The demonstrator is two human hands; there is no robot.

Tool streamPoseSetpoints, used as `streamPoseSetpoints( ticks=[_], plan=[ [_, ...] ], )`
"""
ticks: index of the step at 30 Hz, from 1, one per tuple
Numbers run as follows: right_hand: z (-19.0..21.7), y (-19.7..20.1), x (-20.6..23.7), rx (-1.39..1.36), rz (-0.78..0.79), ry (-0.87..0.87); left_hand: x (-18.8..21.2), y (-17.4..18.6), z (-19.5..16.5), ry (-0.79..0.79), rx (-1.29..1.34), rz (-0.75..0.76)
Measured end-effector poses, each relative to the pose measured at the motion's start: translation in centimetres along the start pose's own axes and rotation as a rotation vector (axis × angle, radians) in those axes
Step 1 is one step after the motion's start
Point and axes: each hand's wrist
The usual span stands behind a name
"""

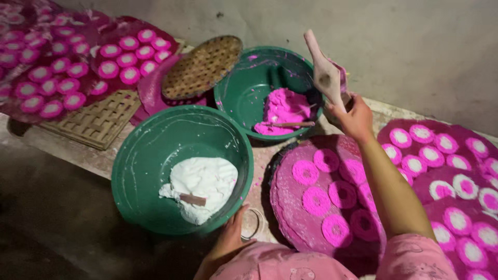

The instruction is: The person uses a wooden mallet and a metal ring to press white paste into circular shapes on a pink glittery surface. They repeatedly fill the ring with white paste, strike it with the mallet, and place the formed circles onto a tray. The process is repeated multiple times throughout the clip.

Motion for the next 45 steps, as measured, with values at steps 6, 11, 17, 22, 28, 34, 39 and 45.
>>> streamPoseSetpoints(
  ticks=[6,11,17,22,28,34,39,45],
  plan=[
    [0.3,-2.0,-6.3,-0.637,0.358,-0.417,-1.4,0.1,0.5,0.002,-0.020,0.041],
    [-1.1,-2.0,-7.1,-1.042,0.555,-0.696,-3.0,0.9,0.4,-0.144,-0.240,-0.109],
    [-4.3,0.2,-5.2,-0.794,0.537,-0.708,-4.5,1.5,-0.1,-0.261,-0.408,-0.312],
    [-7.1,2.0,-3.0,0.434,0.428,-0.268,-4.7,1.0,0.9,-0.263,-0.497,-0.283],
    [-6.6,0.6,-0.4,0.609,0.579,-0.452,-5.4,-0.6,0.5,-0.275,-0.841,-0.459],
    [-9.2,2.1,-1.4,0.573,0.512,-0.261,-4.5,0.4,-0.7,-0.178,-0.388,-0.093],
    [-13.5,7.9,3.7,0.122,0.075,-0.427,-3.9,1.0,-2.2,-0.151,0.065,0.153],
    [-12.9,14.8,15.5,-0.603,0.153,-0.662,-6.6,-1.6,-6.1,-0.383,0.205,0.029]
  ],
)
Point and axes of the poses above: each hand's wrist, its own x-axis away from the middle knuckle, its own y-axis out of the back of the hand, z = x × y, and after that the axes turned 9 degrees about y, right-handed
